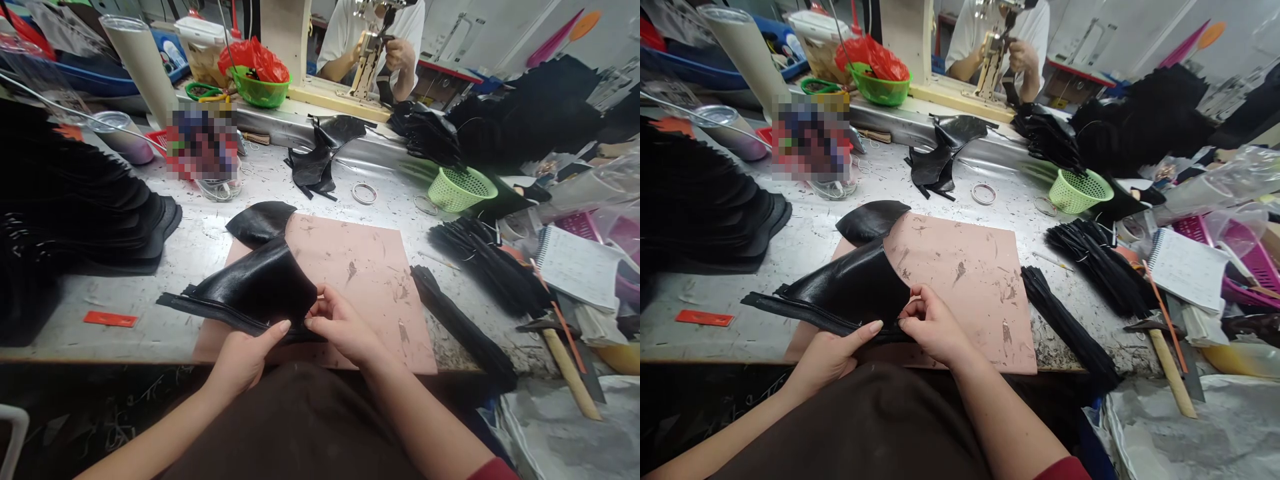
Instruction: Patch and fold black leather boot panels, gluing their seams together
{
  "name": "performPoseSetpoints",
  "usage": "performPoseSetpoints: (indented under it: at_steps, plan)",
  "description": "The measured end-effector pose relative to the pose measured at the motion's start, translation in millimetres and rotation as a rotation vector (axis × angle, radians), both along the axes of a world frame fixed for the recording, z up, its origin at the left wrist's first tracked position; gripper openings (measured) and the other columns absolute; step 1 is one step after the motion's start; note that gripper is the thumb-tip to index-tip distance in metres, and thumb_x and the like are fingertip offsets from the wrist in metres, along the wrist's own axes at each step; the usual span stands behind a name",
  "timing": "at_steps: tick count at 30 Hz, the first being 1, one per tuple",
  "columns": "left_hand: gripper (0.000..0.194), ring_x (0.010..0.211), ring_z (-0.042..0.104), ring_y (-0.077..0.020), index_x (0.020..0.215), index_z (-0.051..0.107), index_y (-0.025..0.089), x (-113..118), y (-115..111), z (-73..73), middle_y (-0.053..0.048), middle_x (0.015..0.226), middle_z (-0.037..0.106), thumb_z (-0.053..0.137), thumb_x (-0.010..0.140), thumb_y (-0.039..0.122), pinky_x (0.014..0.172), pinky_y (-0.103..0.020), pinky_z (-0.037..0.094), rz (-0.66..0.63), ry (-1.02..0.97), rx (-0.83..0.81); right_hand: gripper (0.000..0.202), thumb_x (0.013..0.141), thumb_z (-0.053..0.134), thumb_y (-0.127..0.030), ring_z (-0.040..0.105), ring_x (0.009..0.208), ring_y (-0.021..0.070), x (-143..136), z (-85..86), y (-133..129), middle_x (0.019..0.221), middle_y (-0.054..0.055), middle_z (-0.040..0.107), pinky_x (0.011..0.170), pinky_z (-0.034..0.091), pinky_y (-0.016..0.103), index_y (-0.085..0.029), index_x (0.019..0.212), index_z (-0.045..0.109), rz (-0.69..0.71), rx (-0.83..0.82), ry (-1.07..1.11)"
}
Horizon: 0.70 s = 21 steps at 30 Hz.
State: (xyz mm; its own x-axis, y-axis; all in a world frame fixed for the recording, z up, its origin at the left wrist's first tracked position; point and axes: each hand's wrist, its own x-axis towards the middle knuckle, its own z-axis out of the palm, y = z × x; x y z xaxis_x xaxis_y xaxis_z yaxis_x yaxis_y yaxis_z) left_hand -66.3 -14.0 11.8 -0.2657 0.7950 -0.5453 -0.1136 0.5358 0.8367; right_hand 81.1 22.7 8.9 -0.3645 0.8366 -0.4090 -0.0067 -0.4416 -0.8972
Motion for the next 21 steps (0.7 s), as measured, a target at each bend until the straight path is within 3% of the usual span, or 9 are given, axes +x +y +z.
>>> performPoseSetpoints:
  at_steps: [7,15,21]
  plan:
    - [0.037,0.1,0.059,-0.0263,0.091,0.068,0.015,-8.0,-0.2,-7.8,-0.006,0.096,0.07,0.07,0.061,0.037,0.09,-0.033,0.045,-0.147,0.076,-0.053,0.03,0.058,0.059,-0.019,0.046,0.064,0.0106,0.0,3.5,-0.9,0.065,-0.006,0.051,0.064,0.036,0.026,-0.021,0.084,0.045,-0.022,-0.01,0.032]
    - [0.025,0.097,0.061,-0.0279,0.082,0.07,0.019,-9.8,0.0,-5.9,-0.006,0.087,0.072,0.069,0.063,0.035,0.088,-0.032,0.046,-0.221,0.234,-0.018,0.028,0.062,0.061,-0.024,0.05,0.071,0.0118,-0.5,-0.5,-3.2,0.073,-0.003,0.053,0.069,0.039,0.027,-0.019,0.087,0.048,0.009,0.005,0.197]
    - [0.032,0.1,0.061,-0.0265,0.088,0.07,0.018,-8.1,1.0,-2.6,-0.005,0.095,0.071,0.063,0.067,0.041,0.088,-0.032,0.047,-0.302,0.231,-0.129,0.031,0.062,0.058,-0.016,0.05,0.075,0.0134,-5.6,-7.8,-2.2,0.077,-0.003,0.053,0.069,0.04,0.027,-0.022,0.09,0.047,-0.022,0.128,-0.016]
